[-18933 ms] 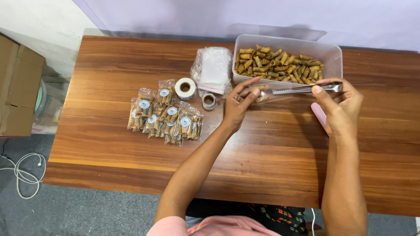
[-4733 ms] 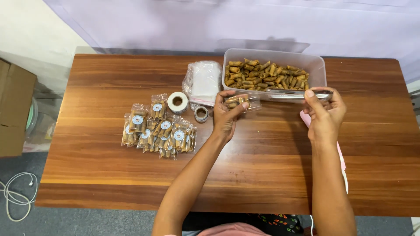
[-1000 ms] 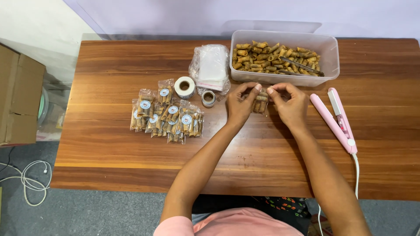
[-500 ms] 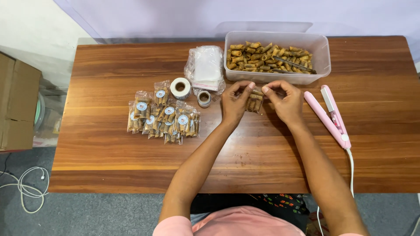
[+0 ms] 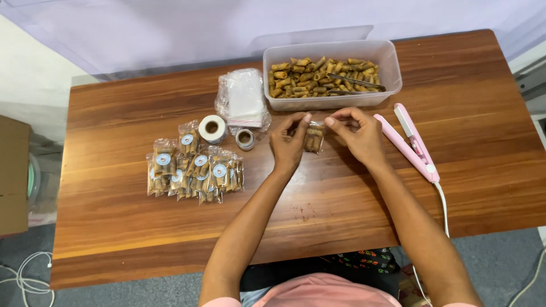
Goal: Packaging small cylindrical items into plastic bags and sealing them with a heat sealer
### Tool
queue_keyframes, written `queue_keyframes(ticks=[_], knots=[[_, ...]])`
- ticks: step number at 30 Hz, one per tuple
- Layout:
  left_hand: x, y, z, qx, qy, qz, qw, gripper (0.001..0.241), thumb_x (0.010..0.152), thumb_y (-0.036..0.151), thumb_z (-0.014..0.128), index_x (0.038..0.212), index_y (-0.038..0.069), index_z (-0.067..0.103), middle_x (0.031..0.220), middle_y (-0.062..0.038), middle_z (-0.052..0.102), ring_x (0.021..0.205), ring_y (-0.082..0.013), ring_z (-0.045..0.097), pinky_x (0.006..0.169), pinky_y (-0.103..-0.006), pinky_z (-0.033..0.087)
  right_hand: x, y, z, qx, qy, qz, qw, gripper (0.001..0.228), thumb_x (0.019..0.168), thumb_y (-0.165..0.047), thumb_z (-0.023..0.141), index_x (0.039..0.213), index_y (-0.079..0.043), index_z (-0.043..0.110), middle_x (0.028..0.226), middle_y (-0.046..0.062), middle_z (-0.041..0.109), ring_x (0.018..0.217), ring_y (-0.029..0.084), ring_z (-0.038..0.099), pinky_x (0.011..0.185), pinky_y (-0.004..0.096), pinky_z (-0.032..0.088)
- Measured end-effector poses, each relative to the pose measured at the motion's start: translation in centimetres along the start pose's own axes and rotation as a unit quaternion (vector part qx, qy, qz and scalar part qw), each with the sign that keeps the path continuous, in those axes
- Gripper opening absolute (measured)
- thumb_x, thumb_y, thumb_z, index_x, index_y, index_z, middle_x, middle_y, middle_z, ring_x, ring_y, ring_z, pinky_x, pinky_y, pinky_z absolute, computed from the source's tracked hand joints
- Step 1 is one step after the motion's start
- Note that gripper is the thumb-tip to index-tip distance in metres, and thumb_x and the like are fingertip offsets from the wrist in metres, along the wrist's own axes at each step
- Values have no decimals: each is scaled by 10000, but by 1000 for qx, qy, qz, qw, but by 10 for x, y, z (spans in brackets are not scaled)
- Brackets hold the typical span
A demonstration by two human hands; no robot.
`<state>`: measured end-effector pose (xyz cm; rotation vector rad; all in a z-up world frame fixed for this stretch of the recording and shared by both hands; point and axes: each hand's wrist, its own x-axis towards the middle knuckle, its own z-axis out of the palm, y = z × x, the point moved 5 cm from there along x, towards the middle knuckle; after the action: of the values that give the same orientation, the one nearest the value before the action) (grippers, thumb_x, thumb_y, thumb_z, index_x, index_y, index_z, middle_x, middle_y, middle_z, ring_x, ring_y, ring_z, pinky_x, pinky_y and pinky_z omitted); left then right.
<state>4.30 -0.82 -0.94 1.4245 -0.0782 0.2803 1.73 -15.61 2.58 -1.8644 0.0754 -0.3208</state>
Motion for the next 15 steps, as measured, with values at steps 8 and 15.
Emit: queue_keyframes(ticks=[8,15], knots=[[2,-4,4,-11,-10,17,1000,83,738,106,640,808,63,647,720,-70,631,716,-96,565,673,-258,459,-18,-24,-49,-263,84,-94,957,344,675,-231,724,922,-49,570,829,115,572,818,264,555,719,359,446],[2,-9,7,11,-16,20,1000,78,717,92,660,792,73,659,700,-59,637,689,-73,556,650,-240,454,-35,-10,-98,-379,161,-101,906,491,659,-280,742,1010,-8,533,1023,126,496,947,302,441,827,377,371]])
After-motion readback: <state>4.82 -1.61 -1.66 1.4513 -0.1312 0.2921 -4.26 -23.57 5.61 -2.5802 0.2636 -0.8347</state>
